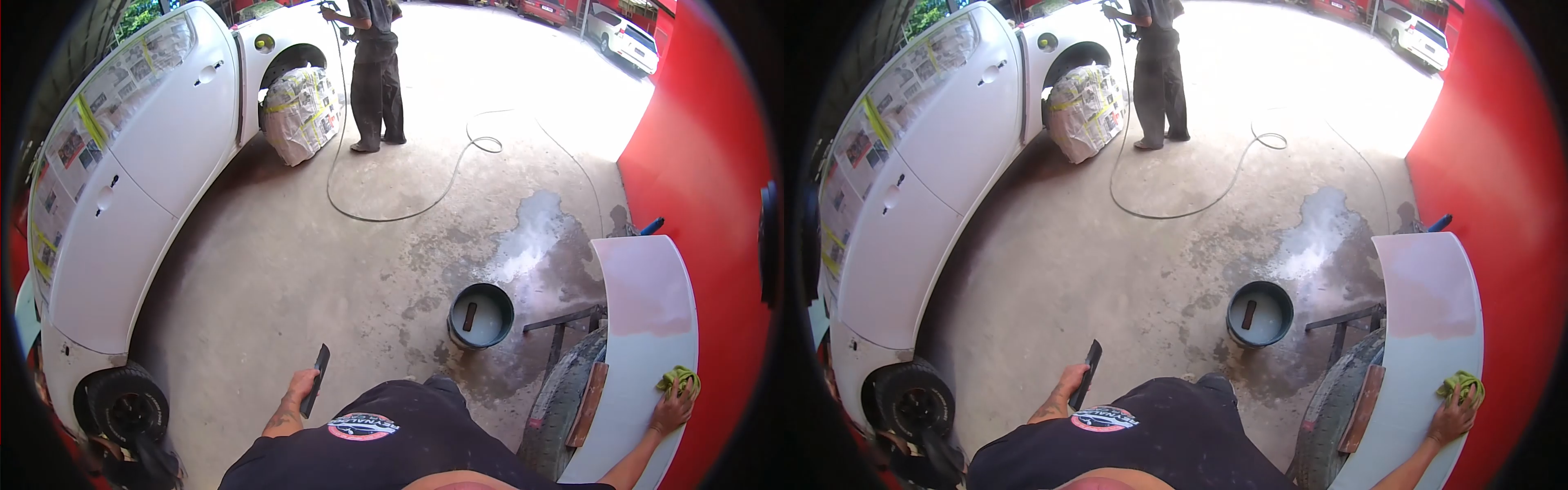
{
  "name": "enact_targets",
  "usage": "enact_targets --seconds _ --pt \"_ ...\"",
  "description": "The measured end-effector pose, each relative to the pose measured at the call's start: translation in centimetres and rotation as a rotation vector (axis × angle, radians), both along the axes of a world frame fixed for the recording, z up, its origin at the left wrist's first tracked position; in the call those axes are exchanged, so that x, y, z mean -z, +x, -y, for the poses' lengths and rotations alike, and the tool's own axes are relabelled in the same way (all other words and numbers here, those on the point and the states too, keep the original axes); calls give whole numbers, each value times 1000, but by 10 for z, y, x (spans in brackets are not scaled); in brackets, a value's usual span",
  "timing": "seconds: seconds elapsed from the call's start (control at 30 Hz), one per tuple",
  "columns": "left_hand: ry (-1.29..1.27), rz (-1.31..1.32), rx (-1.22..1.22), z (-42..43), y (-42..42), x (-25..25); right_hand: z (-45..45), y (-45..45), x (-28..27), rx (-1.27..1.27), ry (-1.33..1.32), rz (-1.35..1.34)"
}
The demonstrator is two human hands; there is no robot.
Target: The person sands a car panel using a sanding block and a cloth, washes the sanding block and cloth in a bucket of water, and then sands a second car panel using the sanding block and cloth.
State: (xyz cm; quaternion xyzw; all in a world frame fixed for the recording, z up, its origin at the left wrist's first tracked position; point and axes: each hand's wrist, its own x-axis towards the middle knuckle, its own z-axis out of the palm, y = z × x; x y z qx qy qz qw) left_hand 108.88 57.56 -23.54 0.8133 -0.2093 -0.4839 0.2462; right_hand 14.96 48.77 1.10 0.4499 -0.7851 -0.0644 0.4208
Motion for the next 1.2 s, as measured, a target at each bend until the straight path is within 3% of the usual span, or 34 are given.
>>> enact_targets --seconds 0.13,0.17,0.27,0.33,0.43,0.57,0.73,0.9,1.0,1.2 --pt "-4 261 352 -24 7 47 1 6 -3 13 15 74" --pt "61 364 456 -35 20 84 1 6 -3 23 18 88" --pt "270 189 265 -38 1 63 2 10 -7 73 39 137" --pt "280 200 287 -40 -4 60 4 22 -14 130 66 183" --pt "191 219 238 -44 -13 53 2 9 -5 67 34 25" --pt "60 325 132 -5 -32 -1 2 8 -6 46 50 20" --pt "-484 386 -35 74 -25 -52 4 15 -11 75 56 23" --pt "-930 527 -26 153 -37 -170 6 21 -15 70 55 28" --pt "-1053 636 -4 180 -43 -222 5 21 -16 70 68 3" --pt "-1218 697 8 201 -47 -252 5 25 -16 83 64 -19"
